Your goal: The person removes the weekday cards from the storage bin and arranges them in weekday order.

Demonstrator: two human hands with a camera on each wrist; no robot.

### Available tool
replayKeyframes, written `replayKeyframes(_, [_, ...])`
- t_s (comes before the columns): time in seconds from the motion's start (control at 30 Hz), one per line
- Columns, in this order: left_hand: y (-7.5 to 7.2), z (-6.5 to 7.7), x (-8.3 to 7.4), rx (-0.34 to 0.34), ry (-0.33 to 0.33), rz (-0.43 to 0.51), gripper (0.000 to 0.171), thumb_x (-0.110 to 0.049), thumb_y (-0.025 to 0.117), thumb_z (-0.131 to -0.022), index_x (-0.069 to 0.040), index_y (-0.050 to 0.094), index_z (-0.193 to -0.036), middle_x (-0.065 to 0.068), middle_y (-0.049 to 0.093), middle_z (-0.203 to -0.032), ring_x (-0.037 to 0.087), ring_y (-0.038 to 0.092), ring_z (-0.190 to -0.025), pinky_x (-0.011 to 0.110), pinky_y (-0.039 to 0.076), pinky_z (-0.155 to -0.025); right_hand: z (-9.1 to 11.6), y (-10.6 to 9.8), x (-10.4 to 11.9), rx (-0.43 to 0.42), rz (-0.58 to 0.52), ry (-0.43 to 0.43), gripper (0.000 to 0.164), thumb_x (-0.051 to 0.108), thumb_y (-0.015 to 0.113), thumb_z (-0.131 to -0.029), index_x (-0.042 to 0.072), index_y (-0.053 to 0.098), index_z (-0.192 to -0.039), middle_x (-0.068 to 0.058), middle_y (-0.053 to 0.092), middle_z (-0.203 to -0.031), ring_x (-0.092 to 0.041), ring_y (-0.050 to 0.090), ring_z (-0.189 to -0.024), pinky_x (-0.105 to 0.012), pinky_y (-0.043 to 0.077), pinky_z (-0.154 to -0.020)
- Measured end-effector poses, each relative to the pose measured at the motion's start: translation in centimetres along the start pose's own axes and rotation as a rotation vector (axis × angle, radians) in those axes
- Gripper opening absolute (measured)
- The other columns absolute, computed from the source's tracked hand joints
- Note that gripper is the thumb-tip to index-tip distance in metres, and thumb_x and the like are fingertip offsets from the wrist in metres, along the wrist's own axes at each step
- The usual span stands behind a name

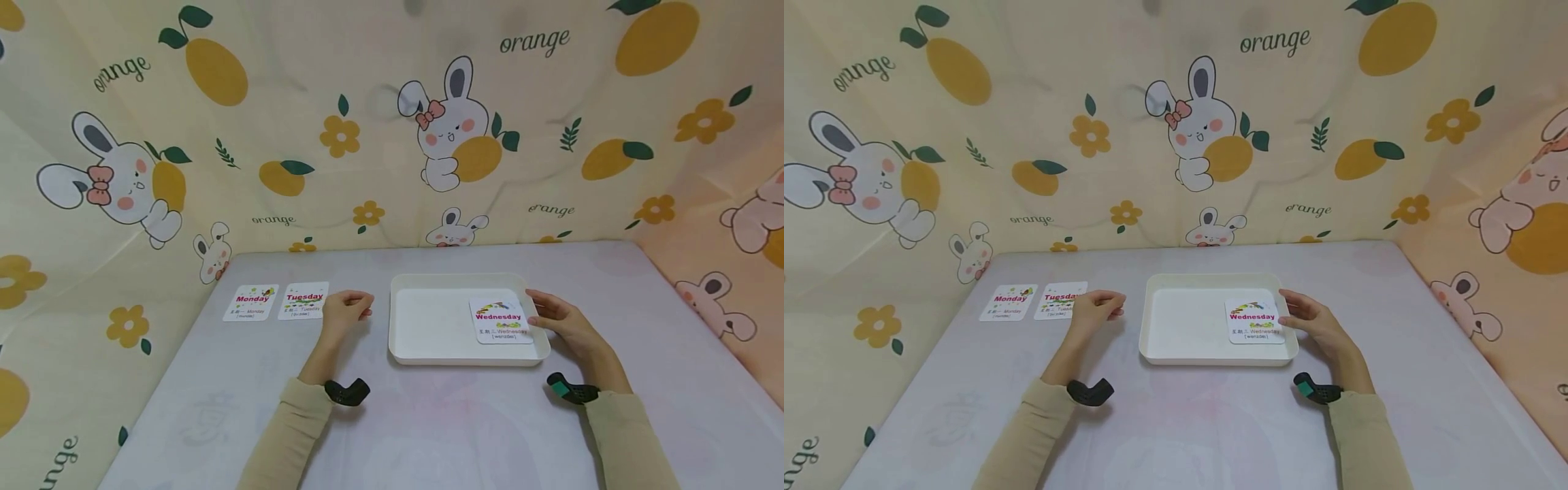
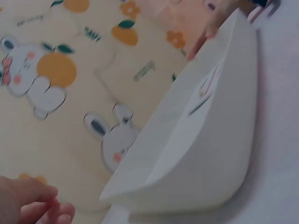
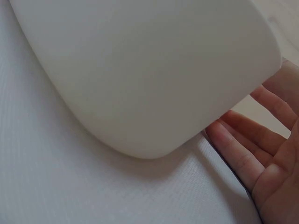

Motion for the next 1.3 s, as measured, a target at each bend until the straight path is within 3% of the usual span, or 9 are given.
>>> replayKeyframes(0.4, [5.1,2.0,-1.7,0.16,0.047,0.045,0.02,-0.01,0.069,-0.087,0.006,0.07,-0.099,0.019,0.073,-0.086,0.002,0.063,-0.057,0.02,0.059,-0.062,0.0,0.1,0.0,-0.003,0.011,0.013,0.072,0.025,0.068,-0.09,0.01,0.032,-0.15,-0.027,0.027,-0.155,0.014,0.043,-0.104,-0.07,0.018,-0.114])
replayKeyframes(0.83, [9.5,3.4,-2.1,0.267,0.099,0.053,0.018,-0.009,0.068,-0.087,0.007,0.071,-0.096,0.026,0.073,-0.09,0.007,0.067,-0.06,0.022,0.06,-0.063,0.0,0.1,0.0,0.005,0.0,0.001,0.07,0.023,0.067,-0.09,0.01,0.032,-0.15,-0.023,0.031,-0.155,0.013,0.045,-0.106,-0.071,0.018,-0.113])
replayKeyframes(1.07, [11.2,3.9,-2.0,0.289,0.083,0.075,0.018,-0.008,0.069,-0.086,0.007,0.071,-0.095,0.028,0.073,-0.091,0.014,0.071,-0.062,0.022,0.06,-0.062,-0.1,0.1,-0.1,0.006,-0.017,0.004,0.07,0.023,0.068,-0.089,0.01,0.034,-0.149,-0.014,0.038,-0.153,0.013,0.046,-0.106,-0.071,0.016,-0.114])
replayKeyframes(1.3, [12.2,4.1,-2.2,0.288,0.053,0.072,0.017,-0.009,0.069,-0.085,0.005,0.072,-0.095,0.022,0.074,-0.088,0.009,0.069,-0.061,0.023,0.06,-0.063,-0.1,0.0,0.0,0.006,-0.019,0.002,0.07,0.022,0.068,-0.089,0.01,0.033,-0.149,-0.017,0.036,-0.154,0.012,0.046,-0.106,-0.071,0.016,-0.114])
Point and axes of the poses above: each hand's wrist, its own z-axis away from the middle knuckle, its own y-axis out of the palm, x = y × z, the point moved 5 cm from there along -z, towards the middle knuckle
